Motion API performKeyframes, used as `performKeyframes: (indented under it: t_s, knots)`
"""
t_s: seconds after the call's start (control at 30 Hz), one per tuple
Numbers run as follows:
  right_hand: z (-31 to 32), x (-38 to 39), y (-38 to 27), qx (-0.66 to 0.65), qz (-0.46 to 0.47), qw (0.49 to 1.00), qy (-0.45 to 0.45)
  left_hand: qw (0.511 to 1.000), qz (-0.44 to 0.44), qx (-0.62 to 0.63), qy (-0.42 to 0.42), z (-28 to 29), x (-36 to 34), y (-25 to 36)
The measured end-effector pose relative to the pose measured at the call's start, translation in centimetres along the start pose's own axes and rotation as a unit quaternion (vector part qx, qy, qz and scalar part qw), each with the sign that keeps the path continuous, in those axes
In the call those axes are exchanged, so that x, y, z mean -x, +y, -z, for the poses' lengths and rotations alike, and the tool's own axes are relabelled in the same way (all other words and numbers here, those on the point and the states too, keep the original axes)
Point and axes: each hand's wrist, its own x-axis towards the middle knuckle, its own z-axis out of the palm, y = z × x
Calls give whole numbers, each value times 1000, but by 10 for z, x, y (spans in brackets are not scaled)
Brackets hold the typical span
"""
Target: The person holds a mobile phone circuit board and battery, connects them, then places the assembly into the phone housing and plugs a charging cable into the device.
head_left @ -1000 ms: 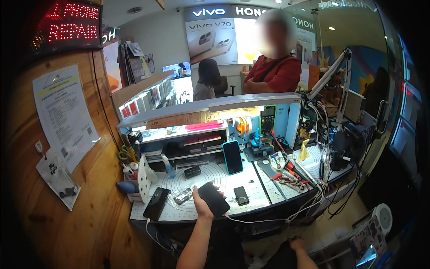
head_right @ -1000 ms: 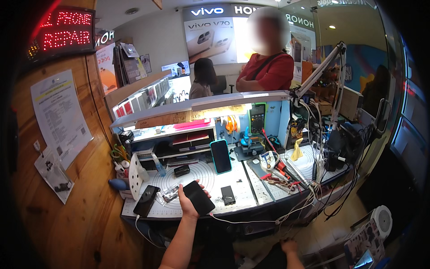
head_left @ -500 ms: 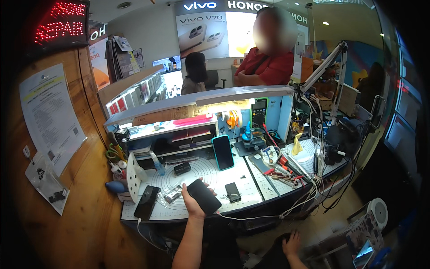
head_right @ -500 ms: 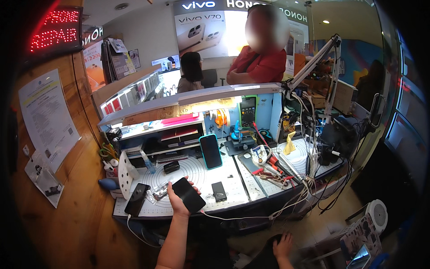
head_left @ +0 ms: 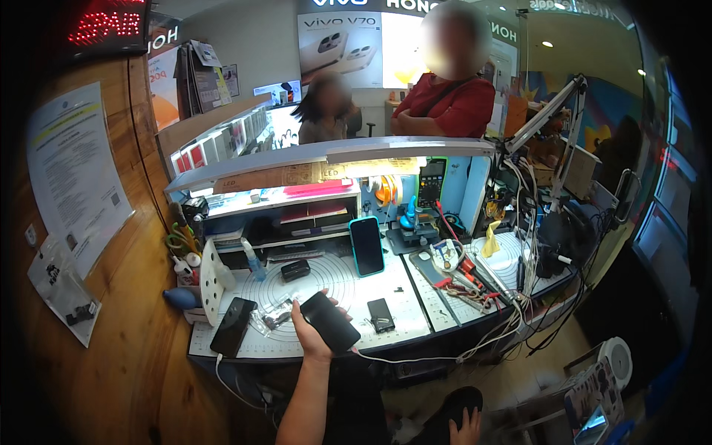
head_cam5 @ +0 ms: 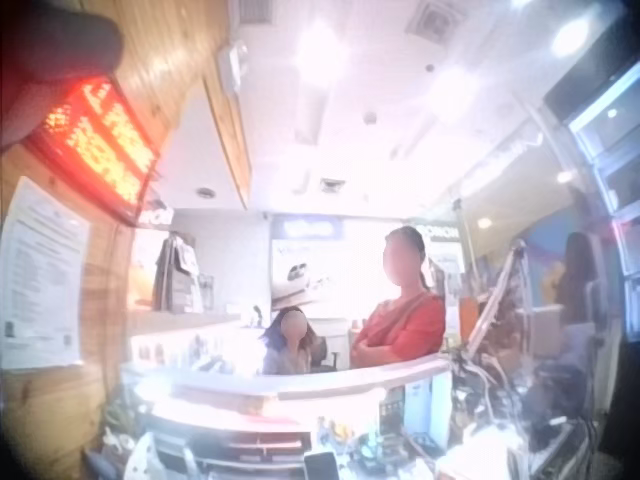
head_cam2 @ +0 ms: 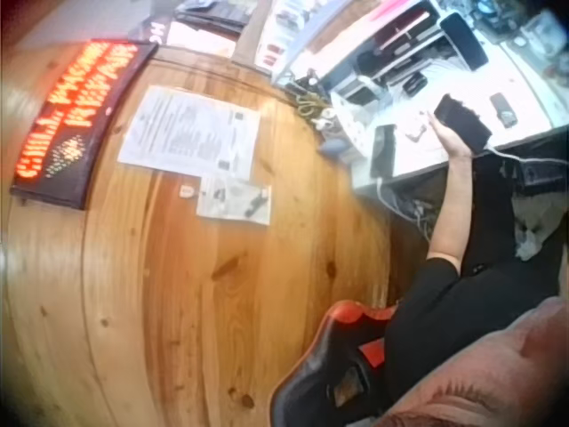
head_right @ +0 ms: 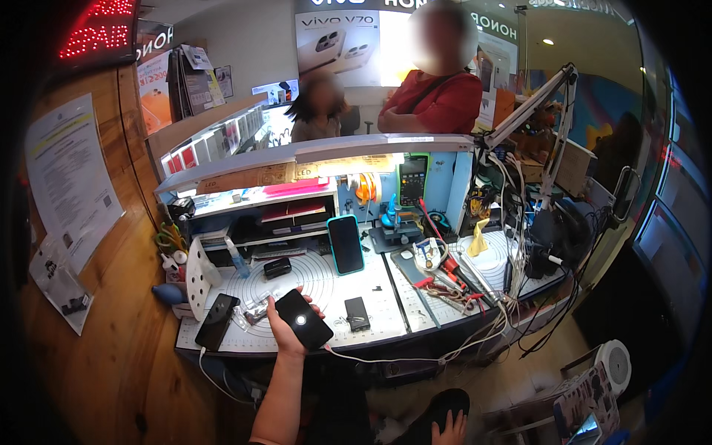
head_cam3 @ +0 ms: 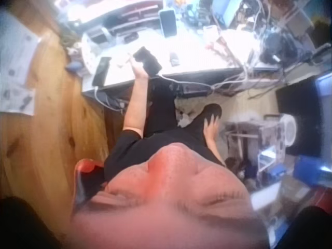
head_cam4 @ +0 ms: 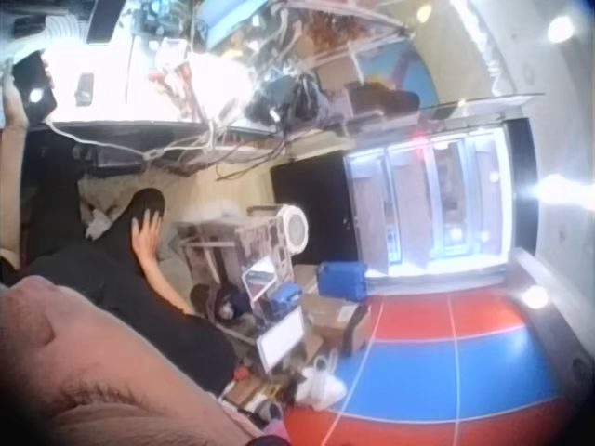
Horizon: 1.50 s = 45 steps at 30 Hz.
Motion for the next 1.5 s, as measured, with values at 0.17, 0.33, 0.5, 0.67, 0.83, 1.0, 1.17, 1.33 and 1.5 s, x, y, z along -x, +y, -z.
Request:
performKeyframes:
  t_s: [0.17, 0.33, 0.5, 0.67, 0.83, 1.0, 1.17, 1.33, 1.5]
  knots:
    - [1, -21, -7, 17, 3, 1000, -11, 1000, 1, 0, 12, -5, 1, 3]
    - [-2, -28, -4, 0, -8, 1000, -20, 1000, 1, 5, 3, -3, 0, 0]
    - [-16, -26, 9, -13, -8, 1000, -18, 1000, -4, 3, -2, 0, 0, -1]
    - [3, -31, -7, -55, -111, 986, -110, 1000, 2, 10, -8, 2, -2, 1]
    - [-10, -29, 7, -56, -89, 991, -83, 1000, 0, 12, -6, -2, 1, 0]
    - [-12, -28, 3, -67, -78, 992, -79, 1000, -6, 9, -8, 1, 4, 7]
    - [-11, -22, 11, -71, -91, 991, -70, 1000, 10, 3, 6, -2, -3, -7]
    - [-17, -40, 7, -36, -92, 988, -120, 999, -30, -27, -2, 13, -2, 4]
    - [-21, -73, 9, -9, -135, 976, -170, 998, -21, -53, -31, 8, -2, 5]
